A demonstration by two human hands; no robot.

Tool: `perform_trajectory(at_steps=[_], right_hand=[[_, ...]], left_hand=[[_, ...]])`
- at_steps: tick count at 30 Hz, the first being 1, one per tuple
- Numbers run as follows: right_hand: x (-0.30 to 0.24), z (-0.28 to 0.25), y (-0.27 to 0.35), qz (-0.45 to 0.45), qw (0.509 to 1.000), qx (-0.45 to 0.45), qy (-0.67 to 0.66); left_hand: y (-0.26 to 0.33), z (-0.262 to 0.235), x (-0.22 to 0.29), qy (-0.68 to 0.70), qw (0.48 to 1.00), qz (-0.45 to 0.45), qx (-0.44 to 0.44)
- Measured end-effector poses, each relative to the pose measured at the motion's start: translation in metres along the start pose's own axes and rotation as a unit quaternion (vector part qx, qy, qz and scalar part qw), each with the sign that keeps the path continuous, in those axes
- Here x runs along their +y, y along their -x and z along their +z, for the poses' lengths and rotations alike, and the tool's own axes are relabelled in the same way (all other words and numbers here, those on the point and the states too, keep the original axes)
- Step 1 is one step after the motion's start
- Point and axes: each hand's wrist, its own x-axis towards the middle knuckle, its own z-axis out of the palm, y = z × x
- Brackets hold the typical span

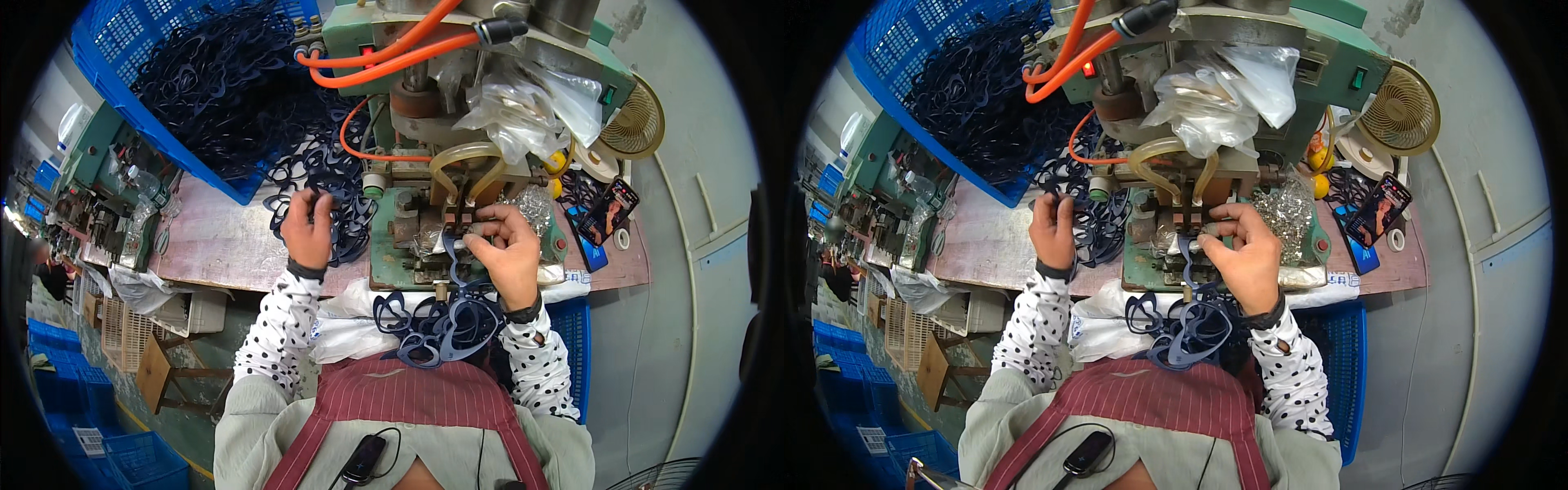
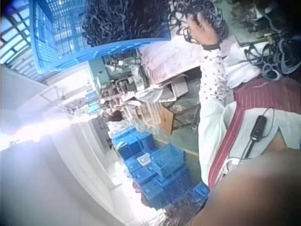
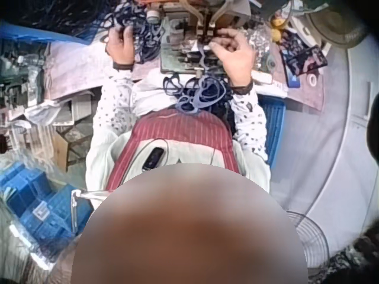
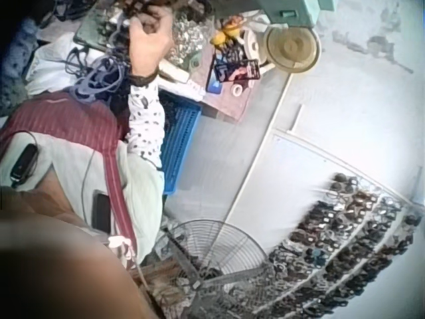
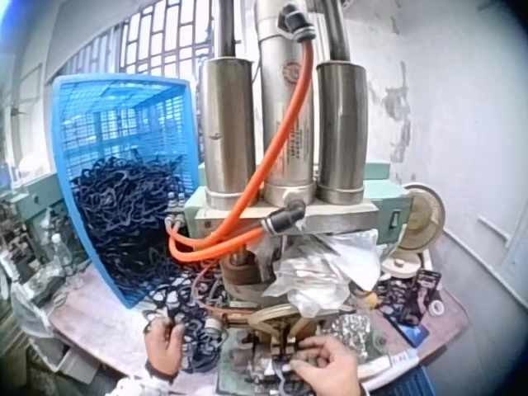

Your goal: The person repeatedly picks up dark blue rubber loops and small metal pins, inserts the pins into the loops, and places the assembled units on the work surface. The process is continuous and repetitive throughout the clip.

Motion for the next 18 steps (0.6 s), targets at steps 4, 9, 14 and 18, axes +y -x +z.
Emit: perform_trajectory(at_steps=[4, 9, 14, 18], right_hand=[[-0.005, 0.008, -0.008, 0.012, 0.999, -0.01, -0.04], [0.004, 0.014, -0.012, 0.017, 0.997, 0.009, -0.072], [0.004, 0.0, -0.015, -0.013, 0.999, 0.026, -0.02], [0.07, -0.06, -0.034, -0.086, 0.974, 0.155, 0.142]], left_hand=[[0.016, 0.003, 0.043, -0.045, 0.974, 0.215, -0.047], [0.028, 0.013, 0.082, -0.001, 0.891, 0.422, -0.167], [0.046, 0.042, 0.103, 0.092, 0.827, 0.494, -0.252], [0.051, 0.061, 0.095, 0.116, 0.819, 0.488, -0.279]])
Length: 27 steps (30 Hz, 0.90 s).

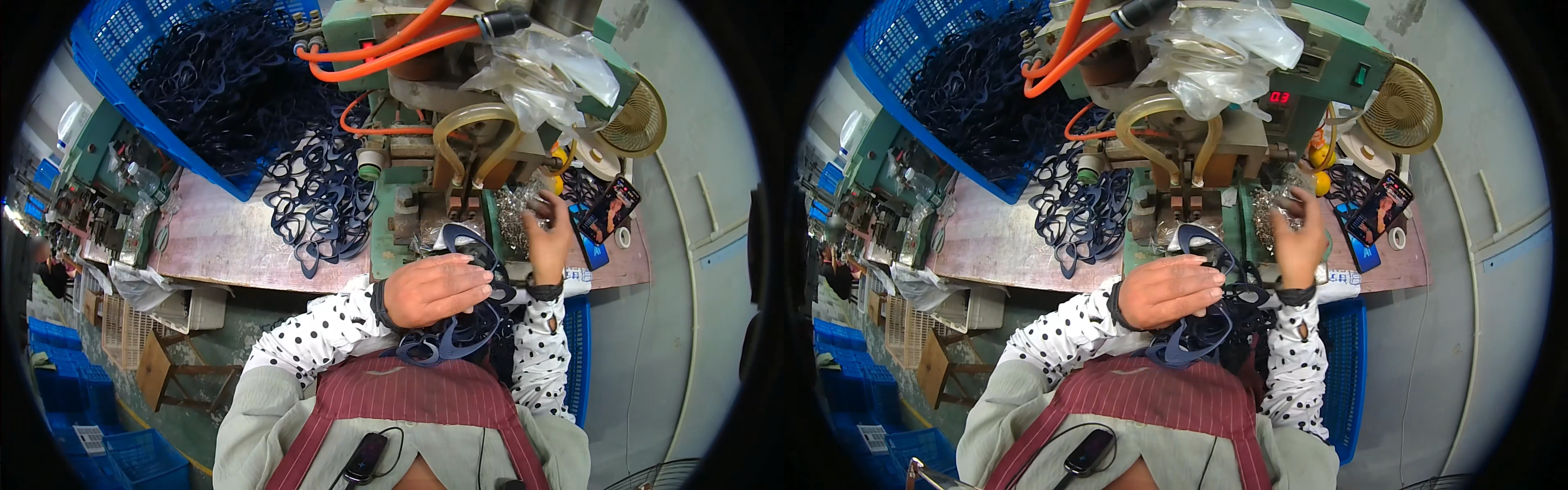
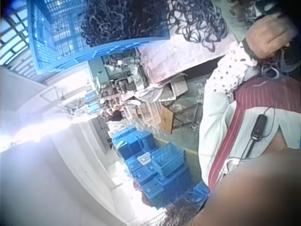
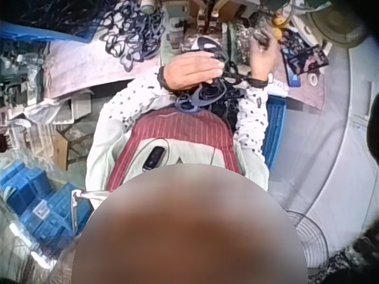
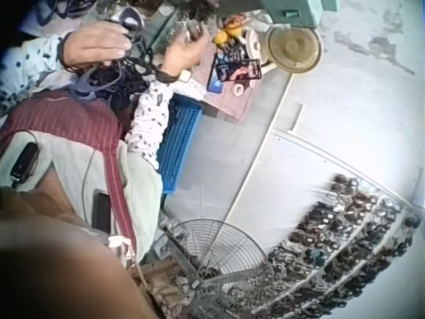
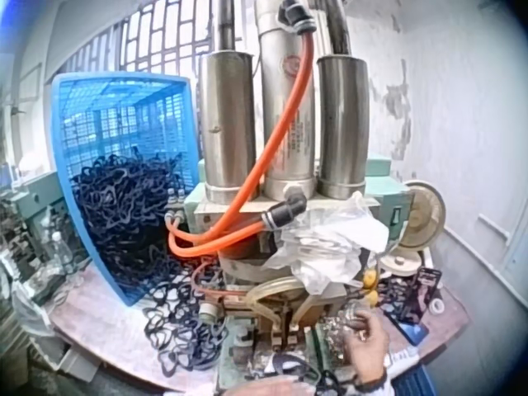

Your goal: The person repeatedly picks up dark blue rubber loops and small metal pins, inserts the pins into the loops, and places the assembled units on the work surface. The process is continuous and repetitive throughout the clip.

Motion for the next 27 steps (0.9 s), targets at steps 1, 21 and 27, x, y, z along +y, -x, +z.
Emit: perform_trajectory(at_steps=[1, 21, 27], right_hand=[[0.026, -0.009, -0.003, -0.015, 0.998, 0.033, 0.059], [0.07, -0.022, 0.024, -0.022, 0.978, 0.034, 0.204], [0.065, -0.023, 0.028, -0.01, 0.982, 0.032, 0.188]], left_hand=[[0.002, 0.002, -0.001, 0.013, 1.0, -0.003, 0.001], [0.028, -0.01, 0.003, -0.144, 0.987, -0.027, 0.065], [0.107, -0.069, -0.086, -0.364, 0.864, -0.337, 0.085]])
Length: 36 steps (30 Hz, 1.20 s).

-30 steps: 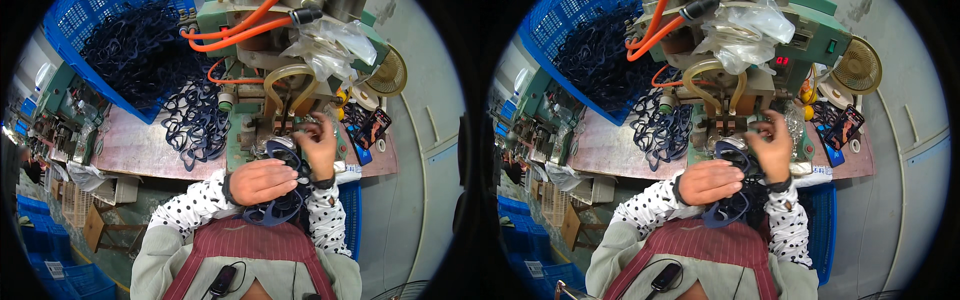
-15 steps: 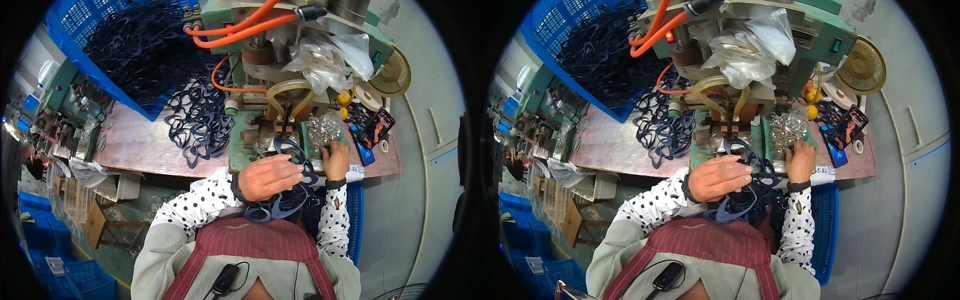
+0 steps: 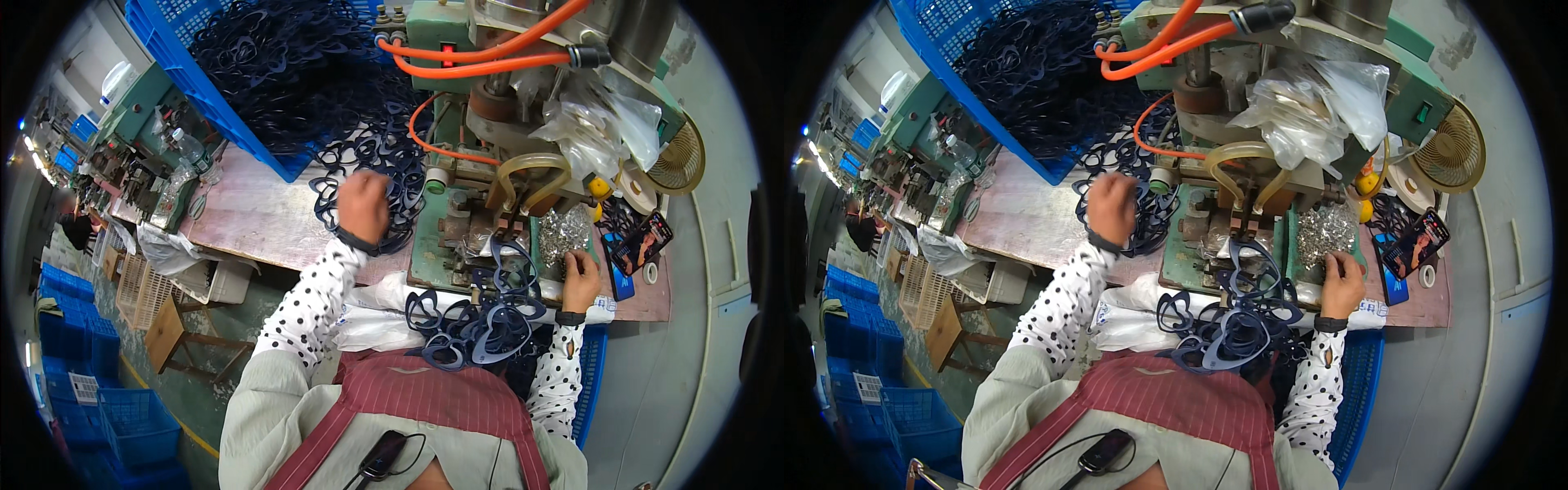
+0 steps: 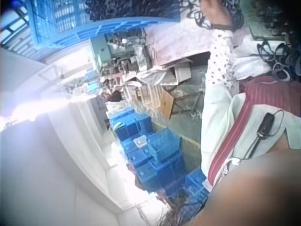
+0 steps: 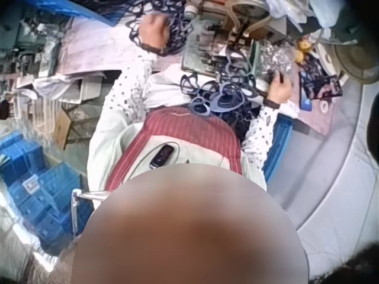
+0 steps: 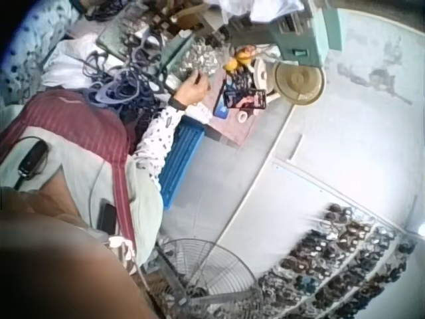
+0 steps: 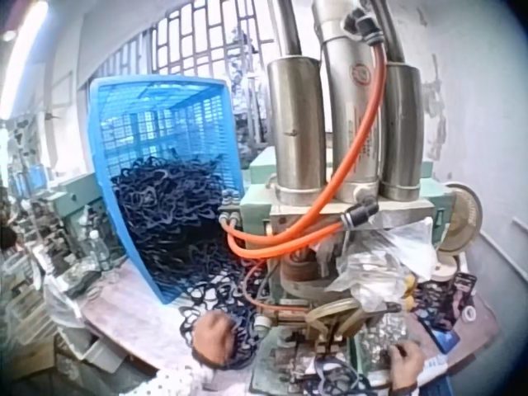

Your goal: The person repeatedly picks up dark blue rubber loops and small metal pins, inserts the pins into the loops, and places the assembled units on the work surface. The process is continuous and repetitive throughout the clip.

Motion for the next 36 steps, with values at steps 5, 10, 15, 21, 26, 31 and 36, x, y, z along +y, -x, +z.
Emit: perform_trajectory(at_steps=[5, 10, 15, 21, 26, 31, 36], right_hand=[[0.003, 0.004, -0.002, -0.001, 1.0, -0.007, 0.003], [0.007, 0.005, -0.003, -0.043, 0.999, 0.011, 0.021], [-0.007, 0.001, -0.009, -0.036, 0.999, -0.005, -0.025], [-0.08, -0.009, -0.013, 0.018, 0.969, -0.103, -0.224], [-0.144, -0.026, -0.005, 0.026, 0.934, -0.172, -0.31], [-0.157, -0.016, 0.007, 0.084, 0.892, -0.204, -0.395], [-0.164, -0.013, 0.003, 0.094, 0.907, -0.213, -0.351]], left_hand=[[0.038, 0.019, -0.087, -0.245, 0.931, -0.196, -0.185], [0.055, 0.028, -0.111, -0.199, 0.95, -0.206, -0.127], [0.007, -0.006, -0.031, -0.044, 0.994, -0.085, 0.043], [-0.015, -0.046, 0.092, 0.085, 0.986, 0.143, 0.025], [-0.013, -0.045, 0.146, 0.183, 0.95, 0.252, 0.002], [-0.011, -0.039, 0.164, 0.278, 0.921, 0.272, -0.034], [-0.005, -0.031, 0.159, 0.319, 0.899, 0.292, -0.067]])
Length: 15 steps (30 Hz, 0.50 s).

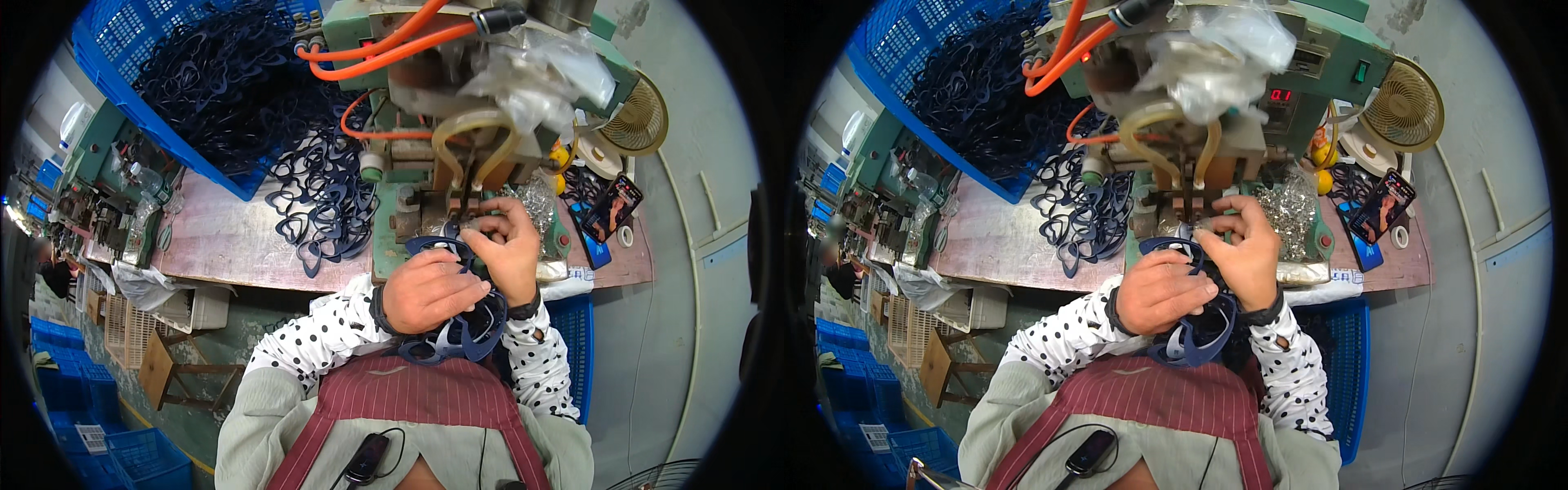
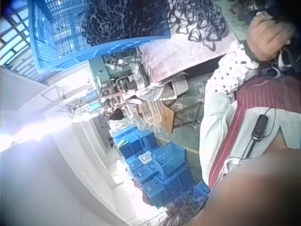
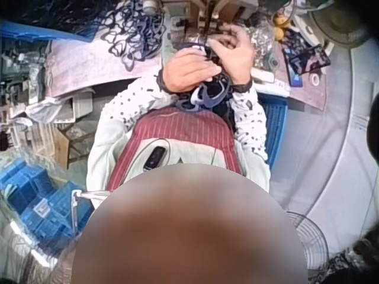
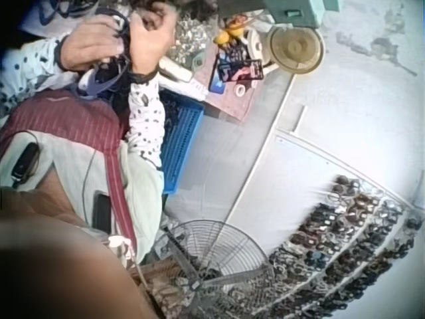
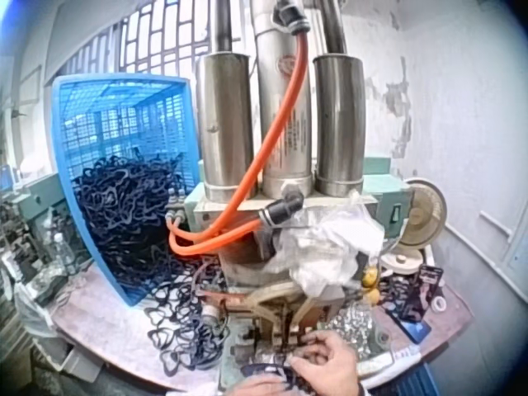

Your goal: The person repeatedly picks up dark blue rubber loops and small metal pins, inserts the pins into the loops, and places the assembled units on the work surface. The process is continuous and repetitive throughout the clip.

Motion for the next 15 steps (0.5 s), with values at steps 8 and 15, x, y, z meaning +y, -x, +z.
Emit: perform_trajectory(at_steps=[8, 15], right_hand=[[0.006, 0.013, -0.009, -0.009, 0.994, 0.011, -0.112], [0.077, -0.071, -0.035, -0.077, 0.968, 0.167, 0.171]], left_hand=[[-0.009, -0.009, 0.001, 0.042, 0.994, 0.098, 0.001], [-0.005, 0.01, -0.026, 0.112, 0.987, 0.103, -0.059]])
